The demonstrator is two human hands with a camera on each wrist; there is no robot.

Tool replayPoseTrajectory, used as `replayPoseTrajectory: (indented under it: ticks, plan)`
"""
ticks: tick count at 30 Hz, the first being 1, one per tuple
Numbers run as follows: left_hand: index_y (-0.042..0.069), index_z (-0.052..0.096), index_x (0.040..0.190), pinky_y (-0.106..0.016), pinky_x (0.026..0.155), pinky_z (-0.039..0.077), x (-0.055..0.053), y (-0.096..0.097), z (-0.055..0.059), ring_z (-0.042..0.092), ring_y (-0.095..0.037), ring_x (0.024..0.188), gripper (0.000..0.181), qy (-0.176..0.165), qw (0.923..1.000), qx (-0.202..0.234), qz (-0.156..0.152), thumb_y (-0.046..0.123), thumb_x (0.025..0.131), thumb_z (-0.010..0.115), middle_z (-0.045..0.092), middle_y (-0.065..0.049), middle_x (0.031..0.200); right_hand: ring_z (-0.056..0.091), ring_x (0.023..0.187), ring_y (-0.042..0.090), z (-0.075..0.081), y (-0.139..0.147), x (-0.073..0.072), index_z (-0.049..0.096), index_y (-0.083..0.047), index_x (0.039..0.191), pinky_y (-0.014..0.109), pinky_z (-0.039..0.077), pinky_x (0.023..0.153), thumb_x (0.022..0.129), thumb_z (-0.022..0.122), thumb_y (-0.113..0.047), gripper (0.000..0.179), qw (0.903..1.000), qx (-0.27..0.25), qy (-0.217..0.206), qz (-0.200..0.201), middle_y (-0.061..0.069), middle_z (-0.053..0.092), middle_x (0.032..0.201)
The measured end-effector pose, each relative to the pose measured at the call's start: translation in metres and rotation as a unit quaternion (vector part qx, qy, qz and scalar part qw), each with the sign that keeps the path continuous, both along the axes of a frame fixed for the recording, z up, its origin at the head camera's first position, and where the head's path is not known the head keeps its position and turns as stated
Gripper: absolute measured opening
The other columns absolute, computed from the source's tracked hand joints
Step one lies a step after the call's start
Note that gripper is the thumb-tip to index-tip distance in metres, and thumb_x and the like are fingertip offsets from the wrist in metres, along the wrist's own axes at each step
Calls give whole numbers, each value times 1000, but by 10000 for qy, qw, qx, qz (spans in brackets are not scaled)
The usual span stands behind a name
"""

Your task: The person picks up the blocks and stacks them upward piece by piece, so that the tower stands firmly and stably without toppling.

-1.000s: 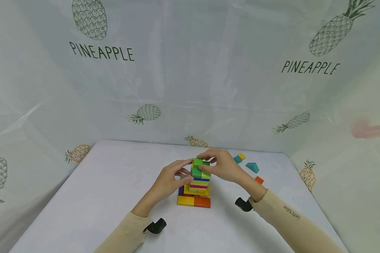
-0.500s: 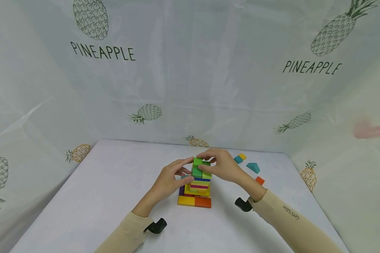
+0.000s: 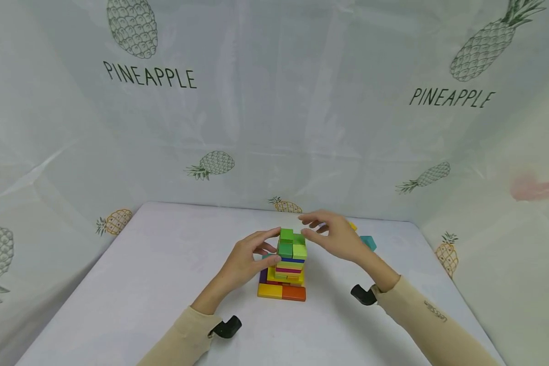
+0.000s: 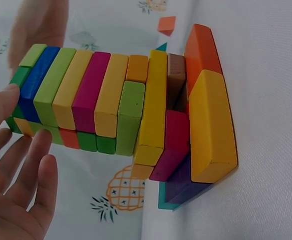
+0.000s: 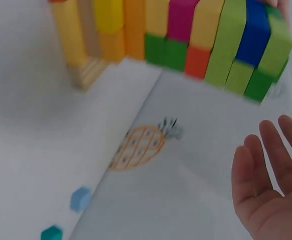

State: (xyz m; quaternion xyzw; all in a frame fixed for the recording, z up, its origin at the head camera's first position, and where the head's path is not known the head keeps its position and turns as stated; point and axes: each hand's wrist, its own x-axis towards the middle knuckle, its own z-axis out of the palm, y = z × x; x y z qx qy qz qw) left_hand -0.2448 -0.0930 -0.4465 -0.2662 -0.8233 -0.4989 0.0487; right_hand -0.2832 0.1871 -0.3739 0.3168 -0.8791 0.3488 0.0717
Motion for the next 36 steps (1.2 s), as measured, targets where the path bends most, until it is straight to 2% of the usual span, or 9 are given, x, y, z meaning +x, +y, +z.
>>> replayPoseTrajectory:
  ticks: [3, 7, 13, 19, 27, 36]
  plan:
    - [38, 49, 159, -33, 101, 58, 1, 1, 1, 69, -6, 110, 68, 12, 10000, 29, -14, 34, 98, 79, 56, 9, 155, 70, 107, 26, -7, 26, -13, 73, -11, 133, 46, 62, 89, 100, 77, -21, 35, 9991, 103, 204, -347, 6, 75, 124]
    - [37, 50, 158, -34, 101, 58, 1, 1, 2, 69, -6, 110, 66, 0, 10000, 46, -21, 33, 98, 79, 56, 9, 155, 71, 106, 34, -27, 64, -37, 73, -6, 130, 50, 63, 88, 98, 78, -13, 34, 9953, 298, 306, -869, 13, 74, 125]
    - [38, 51, 157, -34, 101, 58, 1, 1, 1, 69, -6, 110, 66, -17, 10000, -9, -16, 34, 98, 79, 56, 9, 155, 68, 107, 44, -61, 101, -64, 72, 3, 128, 52, 61, 88, 96, 78, -8, 34, 9880, 666, -223, -1373, 24, 71, 126]
    - [39, 51, 157, -33, 100, 58, 1, 1, 1, 69, -4, 109, 66, 26, 10000, -33, 10, 34, 98, 79, 56, 10, 154, 67, 104, 41, -83, 113, -81, 70, 7, 130, 52, 59, 89, 97, 76, -12, 39, 9806, 758, -596, -1705, 27, 70, 124]
    - [40, 51, 156, -35, 100, 58, 1, 3, 2, 69, -5, 110, 65, -47, 10000, 6, 17, 34, 98, 79, 56, 10, 154, 64, 98, 33, -99, 119, -94, 73, 4, 126, 48, 56, 86, 97, 75, -18, 36, 9665, 1031, -881, -2181, 19, 71, 111]
    - [41, 52, 155, -35, 100, 59, 3, 3, 4, 68, -5, 110, 65, -116, 9999, 29, 70, 35, 97, 80, 56, 12, 153, 60, 95, 33, -100, 111, -93, 76, 5, 120, 53, 54, 87, 95, 74, -12, 30, 9662, 1191, -645, -2192, 20, 67, 104]
